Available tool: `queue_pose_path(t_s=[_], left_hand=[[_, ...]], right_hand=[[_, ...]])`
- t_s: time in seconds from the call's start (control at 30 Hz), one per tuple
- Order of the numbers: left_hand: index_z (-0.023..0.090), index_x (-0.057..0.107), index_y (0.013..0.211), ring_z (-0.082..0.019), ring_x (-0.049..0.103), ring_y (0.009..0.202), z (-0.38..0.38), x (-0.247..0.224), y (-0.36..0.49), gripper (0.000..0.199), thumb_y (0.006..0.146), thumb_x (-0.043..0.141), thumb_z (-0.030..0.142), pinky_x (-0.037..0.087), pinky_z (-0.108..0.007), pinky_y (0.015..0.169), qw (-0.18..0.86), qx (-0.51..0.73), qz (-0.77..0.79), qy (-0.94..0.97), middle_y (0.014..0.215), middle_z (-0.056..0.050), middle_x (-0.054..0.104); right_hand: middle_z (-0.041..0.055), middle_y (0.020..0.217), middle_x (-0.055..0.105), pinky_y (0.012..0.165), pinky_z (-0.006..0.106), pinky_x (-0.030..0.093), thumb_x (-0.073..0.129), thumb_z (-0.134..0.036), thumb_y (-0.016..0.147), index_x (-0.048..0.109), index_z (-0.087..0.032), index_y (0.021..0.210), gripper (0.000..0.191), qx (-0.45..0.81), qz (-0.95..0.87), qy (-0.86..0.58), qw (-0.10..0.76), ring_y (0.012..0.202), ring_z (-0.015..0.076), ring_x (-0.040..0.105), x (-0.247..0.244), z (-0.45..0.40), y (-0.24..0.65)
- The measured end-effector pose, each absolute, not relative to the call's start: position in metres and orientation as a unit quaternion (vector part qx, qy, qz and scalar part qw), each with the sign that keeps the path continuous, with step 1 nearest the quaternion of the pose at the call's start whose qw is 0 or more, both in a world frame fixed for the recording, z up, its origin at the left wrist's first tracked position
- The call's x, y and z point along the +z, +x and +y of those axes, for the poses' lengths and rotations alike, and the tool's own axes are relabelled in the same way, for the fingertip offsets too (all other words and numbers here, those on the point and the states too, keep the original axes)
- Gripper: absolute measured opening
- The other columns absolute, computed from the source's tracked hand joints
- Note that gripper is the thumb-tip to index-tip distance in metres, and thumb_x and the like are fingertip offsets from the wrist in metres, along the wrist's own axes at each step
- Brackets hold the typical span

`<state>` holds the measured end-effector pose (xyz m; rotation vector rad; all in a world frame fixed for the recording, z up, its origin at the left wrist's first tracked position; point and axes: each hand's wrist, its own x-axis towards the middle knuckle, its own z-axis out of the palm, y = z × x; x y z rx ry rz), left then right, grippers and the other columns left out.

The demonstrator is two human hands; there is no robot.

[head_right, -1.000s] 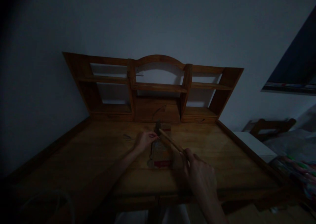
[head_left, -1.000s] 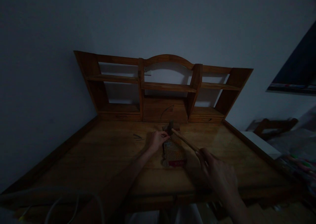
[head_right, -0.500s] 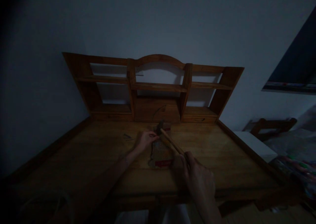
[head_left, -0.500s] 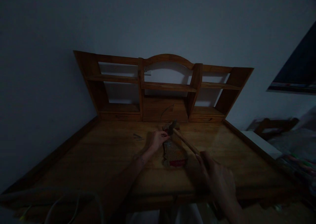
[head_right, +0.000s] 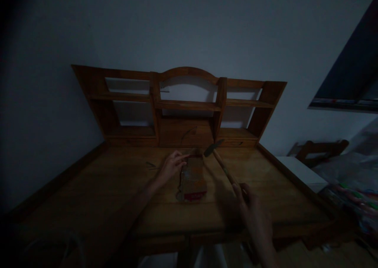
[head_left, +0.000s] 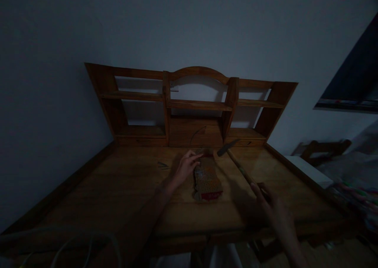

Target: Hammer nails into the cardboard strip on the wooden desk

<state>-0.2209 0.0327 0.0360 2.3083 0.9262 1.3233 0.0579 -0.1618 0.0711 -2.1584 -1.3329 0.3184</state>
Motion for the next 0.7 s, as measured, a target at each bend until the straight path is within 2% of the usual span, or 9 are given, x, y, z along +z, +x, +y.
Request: queue_pose_path(t_s=[0.23,0.43,0.6,0.7], left_hand=[[0.033,0.065,0.116,-0.015,0.051,0.092,0.035,0.031,-0.225,0.039,0.082,0.061,0.014,0.045,-0.028,0.082,0.086,0.423,0.312,0.846,0.096,-0.003,0.052],[0.028,0.067,0.113,-0.016,0.051,0.091,0.047,0.018,-0.227,0.035,0.08,0.065,0.018,0.045,-0.028,0.08,0.128,0.434,0.329,0.829,0.094,-0.004,0.052],[0.028,0.067,0.113,-0.015,0.052,0.09,0.044,0.018,-0.224,0.036,0.08,0.065,0.016,0.045,-0.027,0.08,0.16,0.44,0.321,0.823,0.093,-0.003,0.051],[0.029,0.061,0.121,-0.015,0.053,0.092,0.04,0.025,-0.223,0.042,0.082,0.061,0.015,0.046,-0.027,0.082,0.167,0.444,0.314,0.822,0.095,-0.003,0.052]], right_hand=[[0.0086,0.098,0.07,0.077,0.036,0.045,0.03,-0.071,0.083,0.06,-0.027,0.113,0.061,0.136,-0.47,-0.83,0.269,0.098,0.0315,0.064,0.049,-0.158,0.085],[0.0099,0.102,0.07,0.078,0.037,0.045,0.03,-0.073,0.081,0.059,-0.027,0.115,0.064,0.144,-0.469,-0.831,0.262,0.1,0.0324,0.063,0.042,-0.154,0.09],[0.0107,0.103,0.069,0.078,0.041,0.044,0.025,-0.071,0.084,0.058,-0.029,0.116,0.062,0.138,-0.471,-0.844,0.216,0.101,0.0343,0.063,0.045,-0.154,0.084],[0.0109,0.105,0.069,0.08,0.042,0.044,0.024,-0.07,0.085,0.056,-0.03,0.118,0.061,0.142,-0.474,-0.846,0.2,0.103,0.0341,0.062,0.047,-0.154,0.082]])
